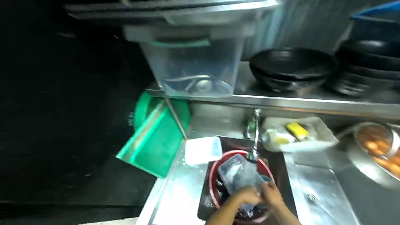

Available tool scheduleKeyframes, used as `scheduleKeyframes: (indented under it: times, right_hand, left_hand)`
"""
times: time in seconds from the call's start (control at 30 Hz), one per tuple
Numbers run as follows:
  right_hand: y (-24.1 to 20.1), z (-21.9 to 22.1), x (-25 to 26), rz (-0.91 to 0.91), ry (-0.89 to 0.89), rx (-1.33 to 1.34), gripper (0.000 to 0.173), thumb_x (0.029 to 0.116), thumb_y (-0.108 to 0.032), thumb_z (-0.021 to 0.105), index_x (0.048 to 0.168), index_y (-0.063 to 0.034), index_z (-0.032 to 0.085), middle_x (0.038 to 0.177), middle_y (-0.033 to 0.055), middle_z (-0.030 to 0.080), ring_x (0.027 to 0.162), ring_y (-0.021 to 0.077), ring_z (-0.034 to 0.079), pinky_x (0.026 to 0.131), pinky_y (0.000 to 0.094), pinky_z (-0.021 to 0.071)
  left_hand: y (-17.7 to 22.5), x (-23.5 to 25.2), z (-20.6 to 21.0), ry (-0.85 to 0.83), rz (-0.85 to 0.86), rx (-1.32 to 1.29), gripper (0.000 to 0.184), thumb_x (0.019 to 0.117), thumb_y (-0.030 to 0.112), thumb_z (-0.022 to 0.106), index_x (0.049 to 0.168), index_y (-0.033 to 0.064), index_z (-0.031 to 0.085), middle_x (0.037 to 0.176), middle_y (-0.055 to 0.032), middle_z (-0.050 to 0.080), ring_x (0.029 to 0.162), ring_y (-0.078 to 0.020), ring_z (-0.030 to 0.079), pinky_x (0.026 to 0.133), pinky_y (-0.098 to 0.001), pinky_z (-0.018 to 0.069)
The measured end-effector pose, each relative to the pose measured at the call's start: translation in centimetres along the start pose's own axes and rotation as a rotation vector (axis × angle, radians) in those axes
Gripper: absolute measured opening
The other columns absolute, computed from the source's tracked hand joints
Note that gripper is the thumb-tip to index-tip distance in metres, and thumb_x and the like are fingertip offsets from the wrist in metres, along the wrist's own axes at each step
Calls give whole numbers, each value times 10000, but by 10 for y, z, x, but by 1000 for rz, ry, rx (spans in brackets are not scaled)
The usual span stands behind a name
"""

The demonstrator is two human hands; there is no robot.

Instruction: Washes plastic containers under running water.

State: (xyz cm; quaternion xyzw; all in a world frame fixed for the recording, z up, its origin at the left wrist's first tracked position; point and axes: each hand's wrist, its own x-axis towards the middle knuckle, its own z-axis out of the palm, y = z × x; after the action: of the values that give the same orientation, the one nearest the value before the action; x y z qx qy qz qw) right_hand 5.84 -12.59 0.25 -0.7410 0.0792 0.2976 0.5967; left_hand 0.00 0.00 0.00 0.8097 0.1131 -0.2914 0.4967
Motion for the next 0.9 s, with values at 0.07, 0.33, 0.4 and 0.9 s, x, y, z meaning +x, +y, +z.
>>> scheduleKeyframes:
  times: [0.07,0.33,0.4,0.9]
  right_hand:
    - [2,2,-3,75,-6,30,321,995,-204,616,1197,38,554,854,165,656,672,250,644,591,438,569]
    - [-2,-2,-17,-20,93,24,243,968,-123,612,1130,21,500,814,180,649,610,284,680,570,460,620]
    - [-3,2,-25,109,42,0,308,996,-142,612,1211,23,466,853,191,654,614,281,691,584,450,631]
    - [-79,-30,-11,136,-17,-511,374,937,-353,696,1084,-25,592,748,99,669,537,191,660,539,369,603]
  left_hand:
    - [-1,5,3,62,19,-223,372,981,287,633,1254,40,677,1145,-169,728,1041,-299,714,959,-554,553]
    - [-23,-28,7,79,-2,508,416,1032,379,528,1290,80,659,1241,-144,705,1276,-309,604,1254,-562,213]
    - [-30,-30,6,-16,-18,534,393,1016,359,548,1189,35,690,1189,-173,709,1218,-342,620,1202,-573,281]
    - [6,-45,10,74,-9,-48,400,1056,397,501,1231,66,639,1081,-99,747,1028,-247,723,979,-520,546]
